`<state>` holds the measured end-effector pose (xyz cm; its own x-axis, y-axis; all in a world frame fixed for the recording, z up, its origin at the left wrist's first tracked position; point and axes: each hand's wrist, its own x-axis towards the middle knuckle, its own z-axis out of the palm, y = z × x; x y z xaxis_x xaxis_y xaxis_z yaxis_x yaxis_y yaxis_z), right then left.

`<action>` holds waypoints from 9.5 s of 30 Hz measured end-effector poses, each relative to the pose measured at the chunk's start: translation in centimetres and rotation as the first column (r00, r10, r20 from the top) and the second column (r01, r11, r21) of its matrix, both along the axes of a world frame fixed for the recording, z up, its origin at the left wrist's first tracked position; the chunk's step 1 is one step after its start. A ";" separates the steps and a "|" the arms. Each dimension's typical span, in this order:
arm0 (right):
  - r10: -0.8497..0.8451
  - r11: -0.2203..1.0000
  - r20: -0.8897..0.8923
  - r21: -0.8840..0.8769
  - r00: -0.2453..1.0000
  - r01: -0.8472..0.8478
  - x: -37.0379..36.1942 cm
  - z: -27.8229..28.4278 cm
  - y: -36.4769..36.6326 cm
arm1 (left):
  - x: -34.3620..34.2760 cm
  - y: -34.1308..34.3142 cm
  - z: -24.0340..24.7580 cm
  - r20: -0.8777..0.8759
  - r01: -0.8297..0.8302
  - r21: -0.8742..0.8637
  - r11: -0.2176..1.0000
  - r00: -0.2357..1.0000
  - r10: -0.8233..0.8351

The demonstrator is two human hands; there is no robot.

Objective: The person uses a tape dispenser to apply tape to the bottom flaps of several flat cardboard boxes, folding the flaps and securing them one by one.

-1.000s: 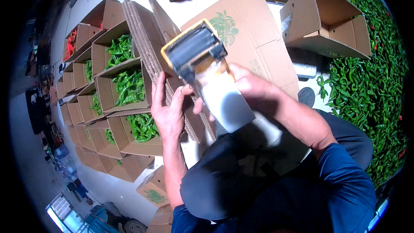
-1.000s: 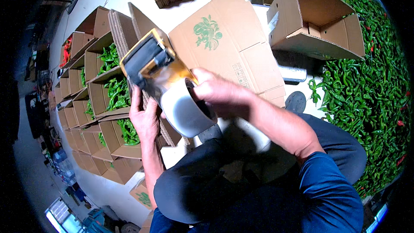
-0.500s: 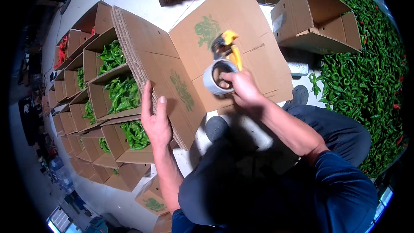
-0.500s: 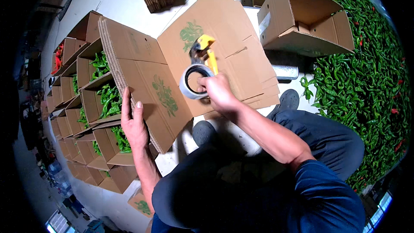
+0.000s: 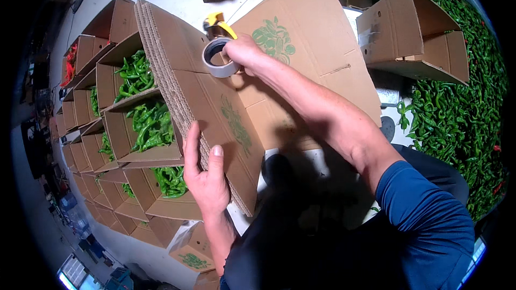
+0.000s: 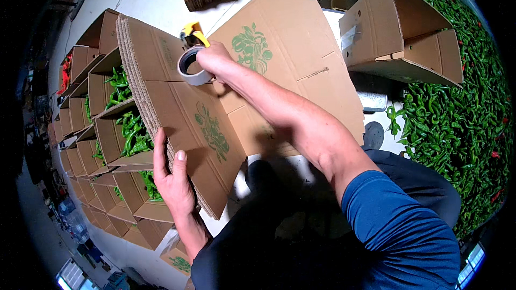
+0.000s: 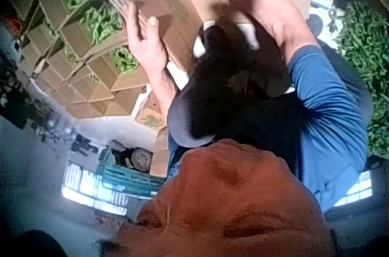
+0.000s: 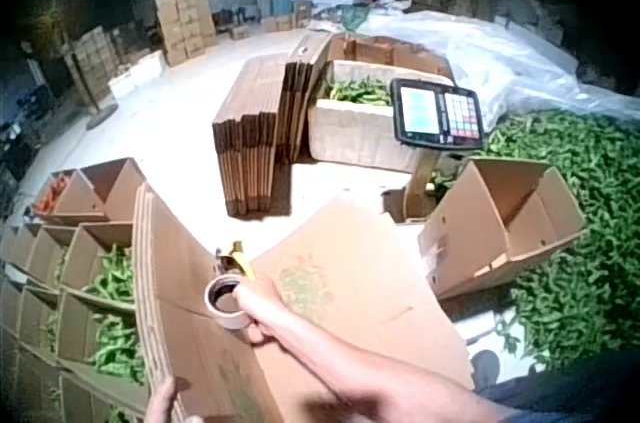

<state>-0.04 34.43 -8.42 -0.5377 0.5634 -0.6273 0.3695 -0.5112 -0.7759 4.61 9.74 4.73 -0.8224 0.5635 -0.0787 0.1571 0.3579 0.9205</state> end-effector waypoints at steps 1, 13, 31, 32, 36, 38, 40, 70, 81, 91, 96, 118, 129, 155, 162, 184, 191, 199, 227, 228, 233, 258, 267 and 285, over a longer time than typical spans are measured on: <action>0.118 0.991 0.014 0.068 0.993 -0.118 -0.1 0.4 -0.1 | 0.0 -0.2 0.1 -0.001 -0.016 0.005 1.000 1.000 0.016; 0.616 0.711 0.100 0.357 0.781 -0.606 0.3 0.4 2.8 | -0.6 0.2 0.8 0.057 -0.001 0.051 0.999 0.998 -0.002; 0.887 0.385 0.092 0.397 0.453 -0.833 12.0 1.3 -1.4 | 0.3 0.9 1.0 0.038 -0.079 0.044 0.996 0.996 0.077; 0.902 0.346 0.128 0.355 0.412 -0.869 11.7 2.3 -0.8 | 0.3 1.0 0.9 0.036 -0.078 0.042 0.996 0.996 0.076; 0.917 0.336 0.062 0.411 0.394 -0.847 11.0 0.6 0.1 | 0.1 1.2 1.0 0.016 -0.077 0.026 0.997 0.997 0.077; 0.956 0.145 0.170 0.433 0.239 -0.890 8.2 1.1 2.1 | 0.1 0.7 0.7 -0.016 -0.076 0.008 0.997 0.997 0.076; 0.891 -0.167 0.454 0.387 0.029 -0.907 4.2 1.8 3.3 | 0.3 0.9 0.6 -0.022 -0.097 -0.001 0.995 0.995 0.097; 0.934 0.020 0.323 0.373 0.150 -0.928 11.2 2.0 -1.5 | 0.8 1.5 0.7 0.008 -0.129 0.005 0.992 0.992 0.129; 0.719 0.667 -0.654 0.553 0.236 -0.499 14.3 -5.8 -5.8 | 0.7 1.6 -0.3 -0.142 -0.041 -0.053 0.998 0.989 0.033; 0.424 0.902 -0.213 0.194 0.880 -0.387 17.4 8.3 4.6 | -0.5 -0.1 0.1 0.068 -0.115 0.019 0.993 0.991 0.114; -0.062 0.996 -0.491 -0.087 0.869 0.022 17.9 8.2 3.3 | -0.2 0.4 1.3 -0.016 -0.040 -0.018 0.999 0.999 0.040; -0.052 0.815 -0.663 -0.461 0.747 -0.353 14.2 13.3 -6.1 | -0.2 0.1 0.7 -0.017 0.055 0.062 0.997 0.998 -0.054; -0.143 0.805 -0.526 -0.555 0.838 -0.211 19.1 14.3 -6.2 | -2.7 -2.7 1.7 -0.085 -0.031 -0.106 0.994 0.996 0.022; 0.129 0.942 0.009 0.311 0.992 -0.125 -3.1 -2.0 -1.8 | -4.4 -3.8 -0.1 -0.093 0.072 -0.128 0.989 0.992 -0.085; 0.521 0.688 0.177 0.491 0.835 -0.534 -3.4 -1.2 0.3 | -5.1 -4.4 -0.4 -0.090 0.117 -0.053 0.992 0.988 -0.121; 0.884 -0.095 0.452 0.421 0.118 -0.902 3.2 1.7 -1.0 | -4.3 -3.4 -0.4 -0.086 -0.053 -0.049 0.997 0.995 0.049; 0.681 -0.542 0.710 0.325 -0.178 -0.775 -4.2 0.4 -2.3 | -5.1 -4.2 -0.6 -0.069 -0.073 -0.099 0.992 0.995 0.067; 0.970 0.183 -0.072 0.844 0.232 -0.503 6.7 3.6 -2.0 | -3.6 -2.9 -0.2 -0.050 -0.074 -0.069 0.995 0.996 0.071; -0.047 0.956 -0.471 -0.277 0.881 -0.097 6.2 17.3 -10.3 | -2.2 -1.3 1.6 0.051 0.043 -0.177 0.983 0.998 -0.034; -0.077 0.969 -0.424 -0.246 0.902 -0.033 7.4 17.8 -9.5 | -2.7 -1.5 1.2 0.038 0.034 -0.039 0.999 0.999 -0.033; -0.150 0.986 -0.171 0.051 0.974 0.161 14.4 8.9 -4.4 | -6.5 -5.5 0.3 -0.017 0.164 0.000 0.986 0.986 -0.164; 0.497 0.729 0.112 0.484 0.860 -0.484 0.4 -3.0 -5.8 | -5.6 -3.5 -0.2 0.017 0.111 0.024 0.994 0.994 -0.111; 0.782 0.507 0.117 0.452 0.612 -0.734 12.3 -1.1 -12.5 | -6.1 -4.1 -0.1 -0.041 0.065 0.005 0.998 0.997 -0.065; 0.768 -0.606 0.530 0.420 -0.359 -0.675 -5.2 -0.6 -6.2 | -5.8 -3.8 -0.5 -0.015 0.041 0.010 0.999 0.999 -0.041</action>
<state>-5.23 28.24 -9.05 -0.5911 -0.6246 -0.5104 -0.2872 0.7543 -0.5904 -1.19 5.96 4.26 -0.7994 0.5977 -0.0613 0.1848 0.3417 0.9215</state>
